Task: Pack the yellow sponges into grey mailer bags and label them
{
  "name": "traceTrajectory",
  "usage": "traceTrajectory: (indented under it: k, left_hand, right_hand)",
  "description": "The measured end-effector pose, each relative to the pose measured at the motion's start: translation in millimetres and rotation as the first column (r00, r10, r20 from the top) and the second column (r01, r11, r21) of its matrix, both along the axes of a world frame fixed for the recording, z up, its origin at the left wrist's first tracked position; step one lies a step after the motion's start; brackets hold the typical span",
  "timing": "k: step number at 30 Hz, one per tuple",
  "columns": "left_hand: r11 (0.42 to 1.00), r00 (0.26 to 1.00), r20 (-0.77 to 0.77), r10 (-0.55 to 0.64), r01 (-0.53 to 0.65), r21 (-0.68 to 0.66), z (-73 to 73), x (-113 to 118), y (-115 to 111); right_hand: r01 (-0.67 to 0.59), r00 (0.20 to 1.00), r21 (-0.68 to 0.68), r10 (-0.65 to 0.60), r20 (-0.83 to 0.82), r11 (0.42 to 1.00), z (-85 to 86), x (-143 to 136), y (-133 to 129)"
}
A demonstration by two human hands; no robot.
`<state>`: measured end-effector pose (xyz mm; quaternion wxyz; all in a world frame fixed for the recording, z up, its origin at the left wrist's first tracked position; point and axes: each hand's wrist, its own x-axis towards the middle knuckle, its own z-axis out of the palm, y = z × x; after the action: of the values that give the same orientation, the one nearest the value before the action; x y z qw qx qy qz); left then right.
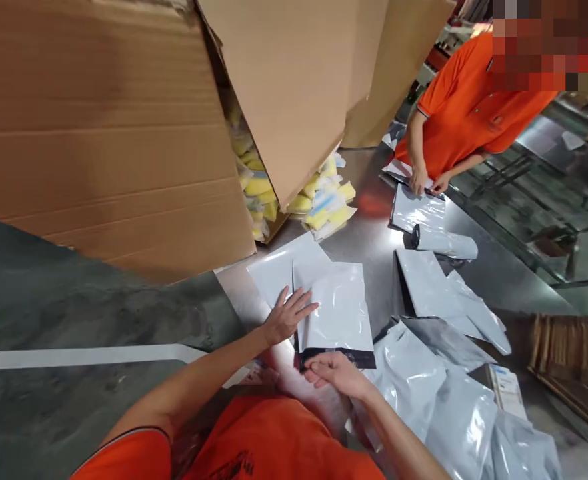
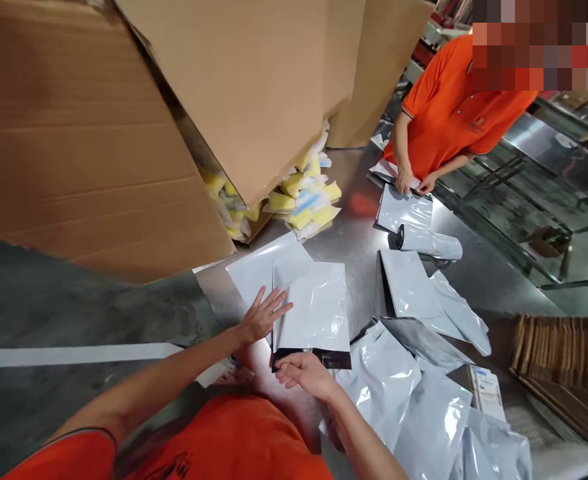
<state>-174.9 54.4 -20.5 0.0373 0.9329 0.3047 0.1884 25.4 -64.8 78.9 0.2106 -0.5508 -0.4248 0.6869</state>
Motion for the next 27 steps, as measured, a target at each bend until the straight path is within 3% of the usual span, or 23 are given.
traceTrajectory:
  k: [2,4,6,8,11,14,17,20,23,25,27]
  left_hand:
    - [0.995,0.995,-0.037,-0.094,0.095,0.009,-6.6,5.6,7.4]
    - [0.987,0.985,-0.054,-0.161,0.162,0.021,-15.1,6.9,11.4]
    - [0.986,0.985,-0.054,-0.162,0.164,0.038,-24.3,4.4,11.3]
    - [0.989,0.989,-0.051,-0.138,0.14,0.037,-31.6,1.0,8.2]
    - [0.989,0.988,-0.05,-0.143,0.141,-0.054,-35.3,-3.8,2.8]
    - [0.958,0.994,0.013,-0.109,0.109,-0.264,-29.3,-13.0,1.7]
    - [0.839,0.966,0.26,-0.008,0.148,-0.523,-16.7,-27.9,5.3]
    - [0.698,0.886,0.459,0.058,0.293,-0.653,-2.4,-40.7,10.6]
    - [0.637,0.883,0.45,0.135,0.271,-0.722,10.0,-46.4,14.0]
    - [0.531,0.88,0.386,0.276,0.195,-0.825,16.1,-47.5,13.8]
    - [0.412,0.859,0.291,0.421,0.105,-0.905,19.9,-47.9,11.4]
  right_hand:
    - [0.148,0.982,0.056,-0.154,0.109,0.987,5.2,31.9,-3.2]
    - [0.351,0.836,0.299,-0.441,0.328,0.887,5.8,69.2,11.2]
    - [0.377,0.633,0.487,-0.603,0.486,0.788,-3.0,100.9,36.8]
    - [0.341,0.544,0.507,-0.606,0.581,0.792,-18.9,119.4,63.0]
    - [0.323,0.602,0.461,-0.555,0.574,0.827,-40.0,127.6,83.9]
    - [0.379,0.741,0.44,-0.551,0.383,0.814,-40.8,133.1,75.6]
    - [0.445,0.864,0.267,-0.488,0.125,0.855,-25.8,139.2,49.6]
    - [0.44,0.896,0.177,-0.445,-0.013,0.88,-14.7,133.6,22.8]
    - [0.342,0.91,0.372,-0.403,0.098,0.863,-19.3,118.2,6.4]
    - [0.217,0.885,0.534,-0.395,0.245,0.817,-29.4,108.7,0.3]
    - [0.145,0.823,0.597,-0.431,0.369,0.789,-40.6,102.7,-5.4]
